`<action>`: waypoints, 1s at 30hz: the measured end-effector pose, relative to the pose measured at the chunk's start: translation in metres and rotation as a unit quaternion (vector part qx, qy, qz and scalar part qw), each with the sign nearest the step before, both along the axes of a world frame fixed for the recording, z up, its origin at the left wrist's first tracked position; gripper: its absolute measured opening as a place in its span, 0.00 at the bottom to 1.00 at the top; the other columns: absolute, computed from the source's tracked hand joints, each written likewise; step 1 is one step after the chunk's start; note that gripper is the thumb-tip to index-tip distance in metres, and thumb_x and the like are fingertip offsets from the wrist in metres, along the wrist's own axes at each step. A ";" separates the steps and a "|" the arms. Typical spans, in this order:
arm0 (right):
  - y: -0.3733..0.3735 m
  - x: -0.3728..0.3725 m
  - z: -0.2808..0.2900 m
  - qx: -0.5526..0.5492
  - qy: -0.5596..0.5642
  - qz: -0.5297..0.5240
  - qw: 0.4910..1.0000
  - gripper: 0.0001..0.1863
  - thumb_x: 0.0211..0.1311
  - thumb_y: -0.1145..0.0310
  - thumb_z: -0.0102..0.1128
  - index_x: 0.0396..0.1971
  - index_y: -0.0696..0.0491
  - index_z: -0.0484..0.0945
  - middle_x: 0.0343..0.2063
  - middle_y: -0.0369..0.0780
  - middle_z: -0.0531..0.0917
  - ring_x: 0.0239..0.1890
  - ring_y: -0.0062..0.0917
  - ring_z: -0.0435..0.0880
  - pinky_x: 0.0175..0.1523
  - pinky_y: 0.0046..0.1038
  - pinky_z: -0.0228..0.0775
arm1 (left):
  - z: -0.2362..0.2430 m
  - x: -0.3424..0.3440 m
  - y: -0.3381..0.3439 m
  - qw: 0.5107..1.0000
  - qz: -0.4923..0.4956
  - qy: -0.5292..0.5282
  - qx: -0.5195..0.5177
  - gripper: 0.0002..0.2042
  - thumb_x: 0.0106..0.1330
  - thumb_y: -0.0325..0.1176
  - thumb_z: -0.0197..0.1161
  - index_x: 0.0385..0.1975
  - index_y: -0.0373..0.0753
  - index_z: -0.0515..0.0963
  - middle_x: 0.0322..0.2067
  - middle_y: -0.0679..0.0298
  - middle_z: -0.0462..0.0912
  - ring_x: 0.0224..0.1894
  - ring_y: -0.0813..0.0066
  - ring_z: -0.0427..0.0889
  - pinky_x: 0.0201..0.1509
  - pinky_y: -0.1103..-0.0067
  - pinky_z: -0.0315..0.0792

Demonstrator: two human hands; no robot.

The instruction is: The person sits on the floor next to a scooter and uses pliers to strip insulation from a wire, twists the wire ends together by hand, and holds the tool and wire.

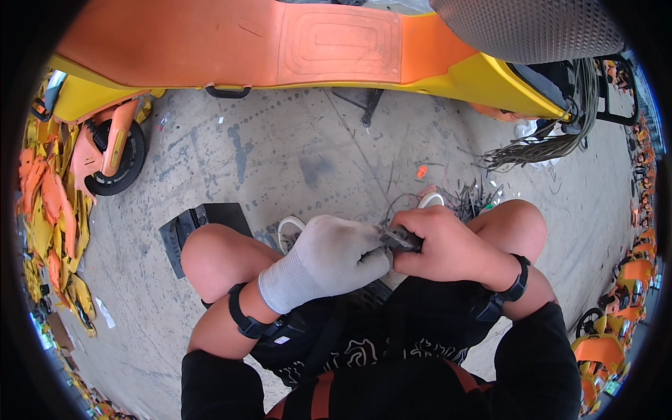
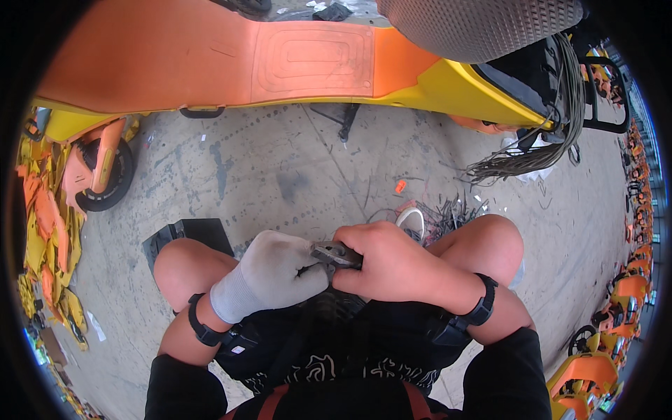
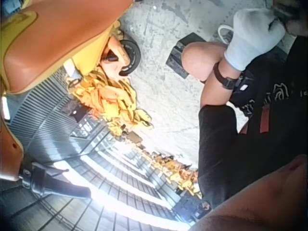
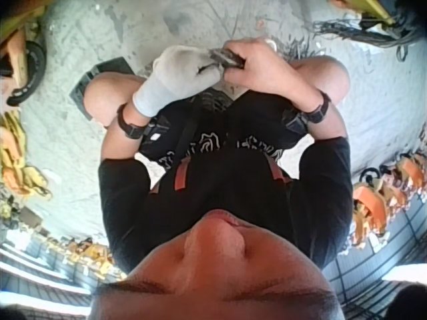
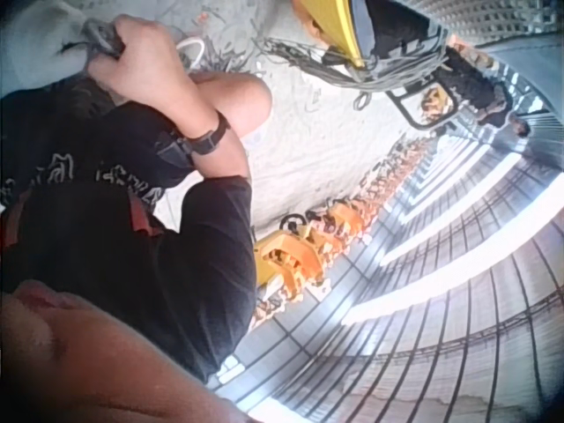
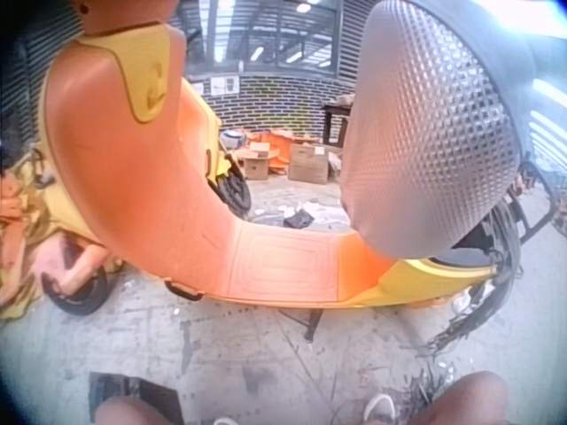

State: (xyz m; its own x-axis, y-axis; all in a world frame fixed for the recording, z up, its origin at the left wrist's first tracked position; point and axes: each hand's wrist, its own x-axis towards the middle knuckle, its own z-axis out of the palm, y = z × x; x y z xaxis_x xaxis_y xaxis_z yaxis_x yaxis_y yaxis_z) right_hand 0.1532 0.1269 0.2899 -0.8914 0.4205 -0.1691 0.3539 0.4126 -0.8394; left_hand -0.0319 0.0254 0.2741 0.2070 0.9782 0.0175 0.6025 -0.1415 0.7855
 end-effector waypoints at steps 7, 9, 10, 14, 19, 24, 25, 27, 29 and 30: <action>0.005 0.003 0.002 -0.076 -0.022 -0.020 0.997 0.07 0.45 0.77 0.63 0.26 0.59 0.75 0.16 0.40 0.75 0.19 0.26 0.72 0.27 0.26 0.65 | -0.002 -0.002 -0.002 0.996 0.012 0.033 0.082 0.04 0.52 0.29 0.60 0.23 0.38 0.81 0.18 0.59 0.77 0.21 0.58 0.79 0.24 0.70 0.73; 0.005 0.006 -0.001 -0.077 -0.029 -0.015 0.997 0.06 0.46 0.77 0.62 0.26 0.59 0.75 0.16 0.38 0.75 0.19 0.22 0.72 0.27 0.25 0.65 | -0.001 -0.002 -0.002 0.995 0.018 0.043 0.087 0.05 0.53 0.32 0.61 0.21 0.39 0.78 0.17 0.59 0.77 0.20 0.59 0.79 0.24 0.70 0.74; 0.006 0.007 -0.001 -0.075 -0.031 -0.013 0.997 0.05 0.47 0.78 0.61 0.26 0.59 0.75 0.16 0.37 0.75 0.20 0.20 0.72 0.27 0.25 0.65 | 0.000 -0.003 -0.002 0.994 0.022 0.048 0.091 0.06 0.54 0.33 0.61 0.20 0.39 0.77 0.17 0.59 0.77 0.20 0.59 0.80 0.24 0.70 0.74; 0.009 0.006 0.007 -0.127 -0.030 -0.023 0.991 0.03 0.50 0.78 0.60 0.26 0.59 0.76 0.16 0.34 0.74 0.22 0.15 0.72 0.28 0.23 0.65 | -0.001 -0.008 -0.004 0.993 0.050 0.042 0.100 0.04 0.53 0.31 0.61 0.20 0.40 0.77 0.15 0.60 0.75 0.20 0.59 0.79 0.23 0.69 0.73; 0.010 0.010 0.005 -0.168 -0.020 -0.035 0.985 0.03 0.52 0.77 0.60 0.27 0.58 0.76 0.18 0.32 0.75 0.23 0.14 0.72 0.29 0.21 0.66 | 0.005 -0.017 -0.004 0.993 0.054 0.072 0.072 0.05 0.54 0.31 0.60 0.18 0.39 0.75 0.15 0.58 0.75 0.20 0.58 0.78 0.23 0.68 0.72; 0.019 0.023 -0.002 -0.156 -0.038 -0.018 0.987 0.04 0.55 0.73 0.60 0.29 0.57 0.77 0.19 0.32 0.76 0.24 0.14 0.73 0.29 0.22 0.67 | 0.010 -0.018 0.003 0.992 0.069 0.058 0.083 0.07 0.55 0.31 0.59 0.17 0.39 0.73 0.16 0.55 0.74 0.21 0.54 0.77 0.24 0.66 0.71; 0.020 0.024 -0.002 -0.145 -0.037 -0.018 0.989 0.04 0.55 0.72 0.60 0.29 0.56 0.77 0.19 0.32 0.76 0.24 0.13 0.73 0.29 0.22 0.67 | 0.011 -0.019 0.003 0.992 0.080 0.054 0.077 0.07 0.55 0.31 0.60 0.17 0.40 0.73 0.15 0.55 0.74 0.21 0.54 0.77 0.25 0.67 0.71; 0.020 0.022 -0.003 -0.109 -0.005 -0.025 0.994 0.09 0.54 0.67 0.60 0.27 0.58 0.76 0.15 0.38 0.74 0.21 0.18 0.73 0.28 0.28 0.68 | 0.013 -0.020 -0.002 0.992 0.098 0.044 0.067 0.07 0.54 0.31 0.60 0.16 0.40 0.73 0.15 0.56 0.74 0.20 0.56 0.77 0.23 0.67 0.70; 0.020 0.021 -0.001 -0.148 -0.008 -0.013 0.989 0.10 0.54 0.66 0.60 0.26 0.58 0.75 0.15 0.37 0.73 0.21 0.18 0.71 0.27 0.28 0.67 | 0.011 -0.021 -0.004 0.985 0.110 0.058 0.120 0.08 0.54 0.31 0.60 0.16 0.39 0.74 0.15 0.55 0.74 0.20 0.55 0.77 0.23 0.67 0.70; 0.020 0.023 0.006 -0.154 -0.025 -0.024 0.987 0.10 0.54 0.66 0.59 0.26 0.58 0.74 0.15 0.37 0.72 0.21 0.18 0.70 0.27 0.28 0.66 | 0.009 -0.020 -0.003 0.985 0.114 0.056 0.115 0.07 0.54 0.31 0.60 0.16 0.38 0.74 0.15 0.55 0.74 0.20 0.55 0.78 0.24 0.67 0.71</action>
State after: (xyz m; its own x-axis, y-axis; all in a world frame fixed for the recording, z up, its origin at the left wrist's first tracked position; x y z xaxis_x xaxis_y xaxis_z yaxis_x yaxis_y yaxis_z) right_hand 0.1757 0.1469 0.2957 -0.8589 0.3832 -0.3398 0.4116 0.1219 -0.9032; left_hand -0.0514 0.0223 0.2834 -0.0048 0.9724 0.2334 0.7210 -0.1583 0.6746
